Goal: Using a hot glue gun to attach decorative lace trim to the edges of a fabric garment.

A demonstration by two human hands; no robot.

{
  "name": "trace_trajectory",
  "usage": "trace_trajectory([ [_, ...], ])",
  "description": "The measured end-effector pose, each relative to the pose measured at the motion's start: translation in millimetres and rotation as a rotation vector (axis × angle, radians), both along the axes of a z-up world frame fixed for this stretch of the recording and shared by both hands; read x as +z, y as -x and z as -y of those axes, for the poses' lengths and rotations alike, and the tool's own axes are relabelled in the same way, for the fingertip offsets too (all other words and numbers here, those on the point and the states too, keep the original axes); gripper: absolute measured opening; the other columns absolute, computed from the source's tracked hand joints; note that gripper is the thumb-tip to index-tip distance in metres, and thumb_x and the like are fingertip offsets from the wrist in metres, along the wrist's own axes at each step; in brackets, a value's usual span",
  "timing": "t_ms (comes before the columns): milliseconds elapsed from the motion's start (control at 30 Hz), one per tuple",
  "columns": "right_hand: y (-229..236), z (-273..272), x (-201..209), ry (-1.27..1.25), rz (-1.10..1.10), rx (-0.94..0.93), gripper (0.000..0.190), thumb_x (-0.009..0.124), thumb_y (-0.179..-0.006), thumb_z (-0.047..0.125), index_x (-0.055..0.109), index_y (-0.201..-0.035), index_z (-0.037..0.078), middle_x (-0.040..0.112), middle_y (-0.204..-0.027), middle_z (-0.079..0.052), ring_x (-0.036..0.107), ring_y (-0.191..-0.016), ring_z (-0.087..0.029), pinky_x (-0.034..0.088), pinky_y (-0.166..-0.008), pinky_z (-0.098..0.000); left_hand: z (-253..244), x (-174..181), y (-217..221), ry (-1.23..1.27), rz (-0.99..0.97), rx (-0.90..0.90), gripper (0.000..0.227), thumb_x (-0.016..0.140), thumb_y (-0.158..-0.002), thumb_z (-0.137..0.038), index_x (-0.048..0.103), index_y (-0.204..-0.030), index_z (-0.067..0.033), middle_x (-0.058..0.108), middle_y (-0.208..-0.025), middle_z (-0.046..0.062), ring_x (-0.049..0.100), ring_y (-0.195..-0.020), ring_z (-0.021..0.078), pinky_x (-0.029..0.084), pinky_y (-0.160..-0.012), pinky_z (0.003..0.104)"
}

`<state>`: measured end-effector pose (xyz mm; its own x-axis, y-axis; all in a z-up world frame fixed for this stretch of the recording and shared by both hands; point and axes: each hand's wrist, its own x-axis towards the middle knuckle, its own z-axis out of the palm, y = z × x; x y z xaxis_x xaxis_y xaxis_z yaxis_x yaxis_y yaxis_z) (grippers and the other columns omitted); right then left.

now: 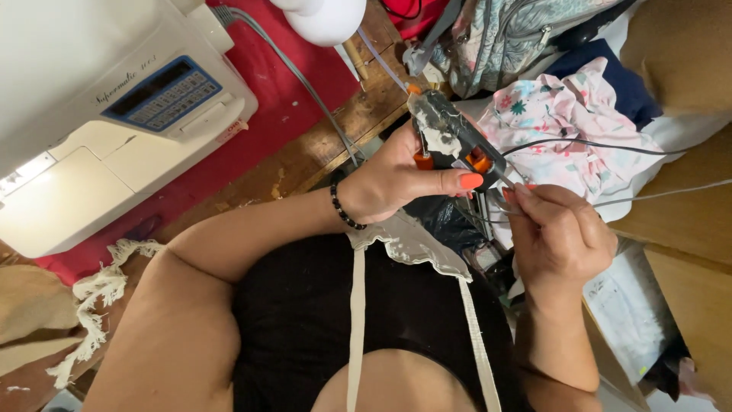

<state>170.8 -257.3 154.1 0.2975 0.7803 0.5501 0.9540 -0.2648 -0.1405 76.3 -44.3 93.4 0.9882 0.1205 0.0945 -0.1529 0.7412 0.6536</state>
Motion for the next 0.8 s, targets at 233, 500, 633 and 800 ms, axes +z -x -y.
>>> trace_trajectory([
  [233, 0.3, -2.4, -7.9, -0.06, 0.14, 0.074, 0.017, 0.094, -0.094, -0.007, 0.076, -0.092, -0.004, 0.075, -0.093, -0.023, 0.072, -0.076, -0.031, 0.055, -0.063, -0.0408, 7.1, 6.1, -1.3, -0.273, 0.108, 0.155, 0.044, 0.079, -0.094, -0.013, 0.054, -0.13, -0.0086, 0.064, -0.122, 0.004, 0.064, -0.115, 0.0149, 0.055, -0.107, 0.03],
  [500, 11.4, -4.6, -30.3, -0.2, 0.213, -0.083, 0.013, 0.081, -0.099, -0.002, 0.068, -0.1, -0.001, 0.069, -0.097, -0.024, 0.068, -0.082, -0.031, 0.062, -0.07, -0.0451, 18.6, 2.6, -2.5, -0.293, 0.037, 0.235, 0.054, 0.083, -0.087, -0.024, 0.053, -0.129, -0.0091, 0.067, -0.116, 0.003, 0.066, -0.109, 0.013, 0.056, -0.101, 0.029],
  [633, 12.8, -5.0, -34.3, -0.226, 0.221, -0.142, 0.015, 0.082, -0.099, -0.003, 0.069, -0.104, 0.002, 0.066, -0.103, -0.021, 0.07, -0.082, -0.032, 0.06, -0.072, -0.0432, 14.3, 7.8, -2.2, -0.332, -0.042, 0.233, 0.047, 0.082, -0.085, -0.027, 0.056, -0.121, -0.009, 0.07, -0.11, 0.003, 0.069, -0.099, 0.0131, 0.059, -0.089, 0.029],
  [800, 11.0, -4.7, -31.7, -0.191, 0.262, -0.145, 0.014, 0.082, -0.099, 0.001, 0.068, -0.101, 0.002, 0.071, -0.099, -0.02, 0.069, -0.084, -0.029, 0.06, -0.074, -0.0415, 19.0, 8.2, 0.1, -0.366, -0.073, 0.279, 0.049, 0.08, -0.086, -0.026, 0.055, -0.123, -0.0076, 0.071, -0.114, 0.006, 0.071, -0.105, 0.0164, 0.06, -0.092, 0.03],
])
